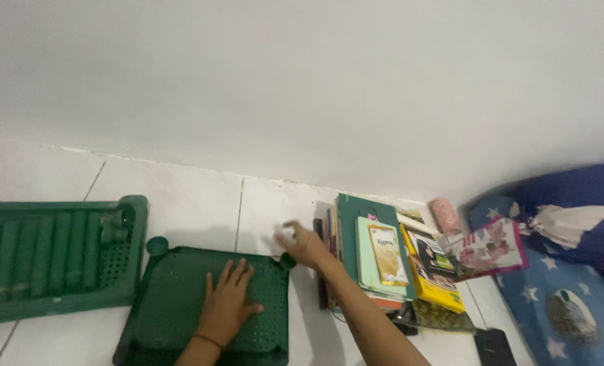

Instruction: The person assembles green plastic trays by inserting cylindrical legs into the tray bases. They handle the trays and legs by hand, repeatedly attaching and detaching the legs before stacking the assembled trays.

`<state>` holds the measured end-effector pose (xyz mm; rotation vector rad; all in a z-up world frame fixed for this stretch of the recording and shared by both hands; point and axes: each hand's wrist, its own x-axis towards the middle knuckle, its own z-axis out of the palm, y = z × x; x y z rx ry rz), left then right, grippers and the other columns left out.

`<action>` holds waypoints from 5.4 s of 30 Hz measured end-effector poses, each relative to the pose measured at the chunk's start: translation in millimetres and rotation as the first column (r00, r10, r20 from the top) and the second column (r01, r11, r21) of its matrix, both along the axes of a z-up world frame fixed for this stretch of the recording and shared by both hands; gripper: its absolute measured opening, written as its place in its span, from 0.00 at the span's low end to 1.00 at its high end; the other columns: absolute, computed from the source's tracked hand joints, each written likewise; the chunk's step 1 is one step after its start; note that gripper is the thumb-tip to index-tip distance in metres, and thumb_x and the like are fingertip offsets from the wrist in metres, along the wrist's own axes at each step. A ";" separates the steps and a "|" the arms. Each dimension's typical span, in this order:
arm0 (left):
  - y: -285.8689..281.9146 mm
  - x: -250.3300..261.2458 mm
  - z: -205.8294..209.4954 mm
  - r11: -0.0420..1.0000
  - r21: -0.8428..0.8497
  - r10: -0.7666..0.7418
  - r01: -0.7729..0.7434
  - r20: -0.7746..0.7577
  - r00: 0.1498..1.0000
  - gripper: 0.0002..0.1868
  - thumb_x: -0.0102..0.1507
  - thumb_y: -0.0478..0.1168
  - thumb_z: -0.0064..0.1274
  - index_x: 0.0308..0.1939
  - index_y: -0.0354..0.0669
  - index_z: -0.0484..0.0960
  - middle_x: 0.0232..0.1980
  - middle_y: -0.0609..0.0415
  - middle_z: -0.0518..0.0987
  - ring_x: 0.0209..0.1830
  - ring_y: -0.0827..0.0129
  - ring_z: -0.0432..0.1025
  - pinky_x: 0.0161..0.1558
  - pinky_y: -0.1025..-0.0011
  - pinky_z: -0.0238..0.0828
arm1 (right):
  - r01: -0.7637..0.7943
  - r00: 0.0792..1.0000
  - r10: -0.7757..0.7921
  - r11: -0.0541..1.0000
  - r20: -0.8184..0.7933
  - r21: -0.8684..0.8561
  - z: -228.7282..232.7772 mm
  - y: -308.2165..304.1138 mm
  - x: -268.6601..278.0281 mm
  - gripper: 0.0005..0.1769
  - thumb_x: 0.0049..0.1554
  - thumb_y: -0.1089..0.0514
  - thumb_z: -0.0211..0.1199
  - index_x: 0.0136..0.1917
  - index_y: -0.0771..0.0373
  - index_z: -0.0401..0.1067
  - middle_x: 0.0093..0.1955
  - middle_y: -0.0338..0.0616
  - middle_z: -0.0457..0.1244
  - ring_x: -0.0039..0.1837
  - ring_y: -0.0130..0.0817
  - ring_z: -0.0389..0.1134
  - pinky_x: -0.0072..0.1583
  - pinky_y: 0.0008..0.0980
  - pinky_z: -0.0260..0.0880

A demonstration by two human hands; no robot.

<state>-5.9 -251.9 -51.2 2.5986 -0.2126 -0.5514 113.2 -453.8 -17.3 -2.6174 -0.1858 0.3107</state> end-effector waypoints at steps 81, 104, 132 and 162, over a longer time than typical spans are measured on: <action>118.3 -1.4 66.9 0.682 -0.666 0.566 -0.301 0.220 0.795 0.20 0.56 0.42 0.65 0.49 0.37 0.81 0.49 0.44 0.85 0.48 0.60 0.80 0.49 0.66 0.77 | -0.342 0.896 0.300 0.936 0.328 0.079 -66.1 147.8 -102.0 0.26 0.64 0.51 0.55 0.74 0.56 0.64 0.78 0.53 0.57 0.84 0.57 0.48 0.76 0.66 0.43; 170.7 -76.9 -28.3 0.659 -0.522 0.645 -0.542 0.022 0.764 0.21 0.62 0.31 0.49 0.60 0.41 0.79 0.54 0.42 0.82 0.55 0.51 0.79 0.57 0.61 0.73 | -0.297 0.953 0.236 0.856 0.190 0.423 -14.8 214.9 -128.8 0.27 0.50 0.64 0.71 0.63 0.66 0.72 0.54 0.56 0.71 0.55 0.43 0.74 0.55 0.37 0.75; 189.2 -59.6 -28.7 0.150 -0.641 0.676 -0.753 -0.489 0.551 0.30 0.70 0.54 0.31 0.66 0.44 0.79 0.66 0.43 0.77 0.64 0.54 0.72 0.66 0.62 0.65 | -0.162 0.802 -0.137 0.887 0.581 0.433 19.2 262.2 -101.9 0.09 0.62 0.66 0.50 0.54 0.71 0.64 0.50 0.58 0.61 0.53 0.55 0.61 0.56 0.50 0.60; 192.5 -37.9 -33.6 -0.139 -0.611 0.722 -0.780 -0.601 0.342 0.17 0.68 0.40 0.41 0.49 0.35 0.84 0.47 0.43 0.85 0.45 0.53 0.77 0.49 0.60 0.74 | -0.050 0.946 -0.147 0.813 0.288 0.580 -74.3 268.7 -33.9 0.14 0.67 0.54 0.47 0.53 0.68 0.65 0.44 0.55 0.66 0.46 0.49 0.68 0.50 0.46 0.70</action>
